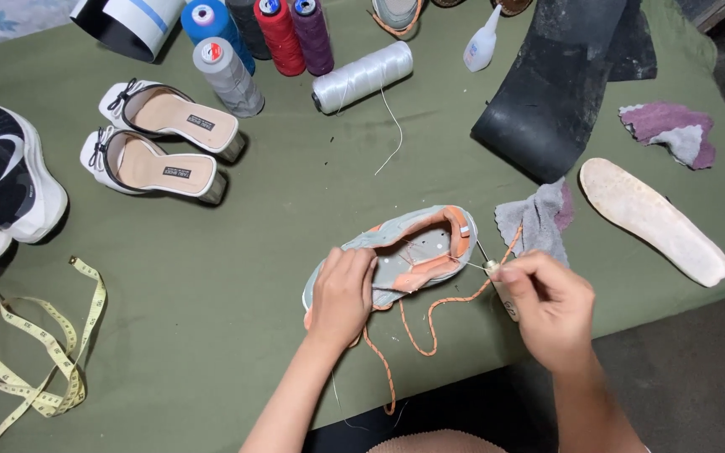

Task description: Hand-sewing the interior lining of a grey and orange sneaker using a stitching awl on a repair bench.

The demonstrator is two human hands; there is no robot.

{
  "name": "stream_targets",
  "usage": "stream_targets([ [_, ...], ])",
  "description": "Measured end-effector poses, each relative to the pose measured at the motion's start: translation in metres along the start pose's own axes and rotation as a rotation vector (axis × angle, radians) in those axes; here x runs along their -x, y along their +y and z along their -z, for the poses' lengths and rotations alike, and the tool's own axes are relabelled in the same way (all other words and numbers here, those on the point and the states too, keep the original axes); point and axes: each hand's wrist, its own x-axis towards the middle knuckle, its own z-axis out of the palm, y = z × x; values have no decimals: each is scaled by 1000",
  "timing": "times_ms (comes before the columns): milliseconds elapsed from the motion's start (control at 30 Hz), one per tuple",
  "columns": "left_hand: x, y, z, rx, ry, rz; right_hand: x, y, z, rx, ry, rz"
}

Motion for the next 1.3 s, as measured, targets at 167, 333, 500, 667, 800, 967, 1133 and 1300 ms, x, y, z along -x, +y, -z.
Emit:
stream_targets([
  [167,-1,-1,4,228,23,222,-31,-20,-54,374,-413,334],
  [333,8,-4,1,119,51,131,-36,66,-100,720,-705,144],
  [500,14,-5,1,131,118,152,-16,101,-105,902,-632,-5],
  [667,42,14,10,55,-97,-501,51,142,-80,833,-106,571],
  [800,46,45,18,-9,94,-687,50,135,-81,839,-130,565],
  [967,50,47,17,-57,121,-694,54,126,-77,836,-190,513],
  [1133,57,44,14,-98,77,-694,49,120,-79,830,-218,500],
  [1300,59,42,13,-103,64,-688,44,113,-81,827,-250,477],
])
